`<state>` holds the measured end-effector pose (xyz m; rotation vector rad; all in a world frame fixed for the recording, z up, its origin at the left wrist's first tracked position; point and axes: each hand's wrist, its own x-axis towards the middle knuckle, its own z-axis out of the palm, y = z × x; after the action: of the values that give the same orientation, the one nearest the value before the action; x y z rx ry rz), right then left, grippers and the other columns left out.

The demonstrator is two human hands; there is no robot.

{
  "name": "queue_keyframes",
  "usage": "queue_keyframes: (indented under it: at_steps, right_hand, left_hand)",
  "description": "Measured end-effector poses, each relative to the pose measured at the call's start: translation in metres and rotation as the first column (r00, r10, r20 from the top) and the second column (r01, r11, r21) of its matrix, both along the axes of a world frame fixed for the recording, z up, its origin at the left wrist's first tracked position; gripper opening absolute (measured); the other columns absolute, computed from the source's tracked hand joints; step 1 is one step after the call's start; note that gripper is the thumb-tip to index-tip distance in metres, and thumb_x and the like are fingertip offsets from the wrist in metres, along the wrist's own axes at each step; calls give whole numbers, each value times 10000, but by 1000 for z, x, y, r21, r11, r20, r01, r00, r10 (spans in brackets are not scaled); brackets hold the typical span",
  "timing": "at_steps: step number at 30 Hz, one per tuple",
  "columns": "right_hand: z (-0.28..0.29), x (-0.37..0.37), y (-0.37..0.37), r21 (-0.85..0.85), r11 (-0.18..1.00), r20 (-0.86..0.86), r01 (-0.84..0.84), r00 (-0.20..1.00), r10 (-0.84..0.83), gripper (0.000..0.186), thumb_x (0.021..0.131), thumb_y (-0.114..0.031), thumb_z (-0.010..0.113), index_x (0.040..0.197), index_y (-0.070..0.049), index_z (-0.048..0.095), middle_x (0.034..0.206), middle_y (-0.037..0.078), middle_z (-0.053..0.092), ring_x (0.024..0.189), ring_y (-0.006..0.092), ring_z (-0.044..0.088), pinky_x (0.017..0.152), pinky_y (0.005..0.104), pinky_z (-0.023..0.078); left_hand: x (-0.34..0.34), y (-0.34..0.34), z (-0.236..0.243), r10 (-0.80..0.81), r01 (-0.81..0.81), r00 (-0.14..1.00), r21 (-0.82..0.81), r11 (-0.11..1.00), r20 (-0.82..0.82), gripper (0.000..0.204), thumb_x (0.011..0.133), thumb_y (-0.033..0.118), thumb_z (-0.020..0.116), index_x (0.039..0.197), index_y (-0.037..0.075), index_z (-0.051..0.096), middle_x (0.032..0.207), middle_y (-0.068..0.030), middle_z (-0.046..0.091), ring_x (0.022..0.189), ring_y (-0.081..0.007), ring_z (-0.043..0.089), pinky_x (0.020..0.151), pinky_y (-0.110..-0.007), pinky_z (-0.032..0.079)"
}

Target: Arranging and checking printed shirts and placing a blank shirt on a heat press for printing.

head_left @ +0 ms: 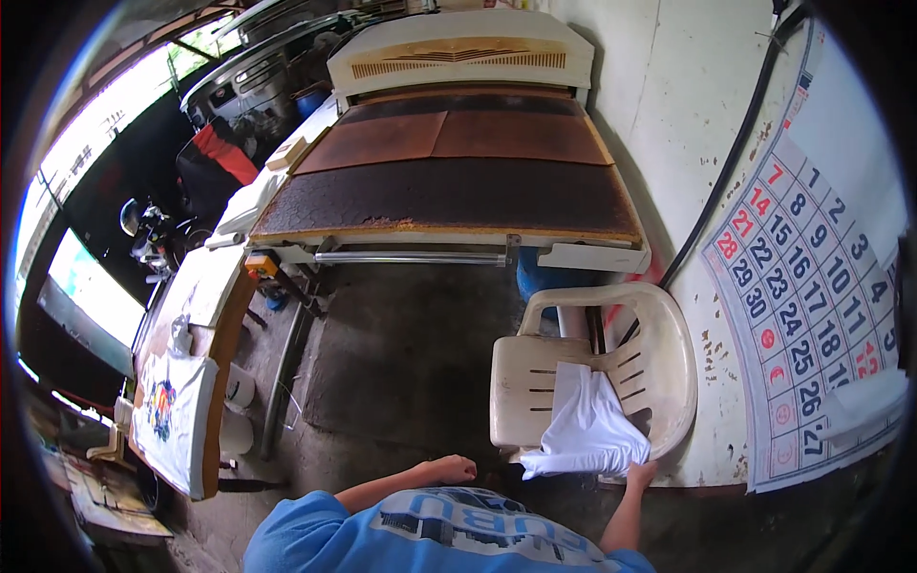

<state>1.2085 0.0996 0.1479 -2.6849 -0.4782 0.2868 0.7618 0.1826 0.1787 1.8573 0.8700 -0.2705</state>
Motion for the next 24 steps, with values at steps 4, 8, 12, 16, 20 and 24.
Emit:
queue_keyframes:
  at_steps: [4, 8, 12, 16, 20, 24]
  right_hand:
    - [11, -22, 11, 41, 891, -401, -453, 809, 430, 190, 619, -160, 640, 708, -2, 582, 663, 112, 569, 671, 294, 574, 614, 359, 454]
    - [59, -114, 65, 585, 809, -797, 57, 226, 560, 72, 724, -140, 602, 767, -84, 586, 673, -11, 530, 605, 74, 502, 492, 224, 385]
    - [161, -188, 123, 717, 680, -691, 150, 25, 723, 201, 787, -183, 566, 953, -73, 539, 843, 1, 547, 772, 102, 524, 666, 237, 420]
    - [258, -236, 144, 839, 505, -479, 202, -168, 862, 324, 828, -222, 525, 1092, -45, 467, 978, 34, 532, 875, 130, 518, 773, 274, 410]
    - [283, -264, 158, 853, 489, -452, 180, -212, 866, 348, 848, -238, 498, 1122, -28, 451, 1002, 60, 536, 908, 143, 518, 787, 274, 410]
    - [280, -311, 158, 810, 564, -524, 162, -233, 819, 428, 857, -334, 454, 1132, -7, 446, 1015, 93, 546, 917, 174, 535, 810, 295, 412]
  left_hand:
    - [39, -8, 0, 55, -51, 993, -42, 998, 107, 261, 775, 263, 519, 942, 76, 593, 890, -95, 607, 804, -245, 581, 742, -338, 453]
    - [84, -13, 7, 302, -214, 952, -802, 557, -44, 520, 834, 535, 348, 1057, 111, 550, 907, -62, 572, 764, -149, 528, 612, -291, 421]
    - [101, 13, 30, 764, -101, 628, -959, 267, 147, 807, 724, 733, 207, 1284, 160, 305, 1087, -73, 500, 860, -181, 506, 616, -289, 421]
    - [55, 69, 76, 981, -79, 63, -979, 189, 184, 786, 742, 710, 203, 1323, 181, 179, 1224, -106, 426, 1056, -241, 461, 876, -424, 363]
    - [-2, 100, 108, 943, 234, -191, -921, 312, 272, 823, 797, 650, 224, 1329, 31, 118, 1275, -129, 374, 1090, -199, 450, 904, -370, 343]
    - [-43, 80, 121, 890, 295, -93, -842, 452, 446, 634, 855, 553, 239, 1062, 4, 480, 932, -84, 591, 852, -172, 560, 807, -329, 422]
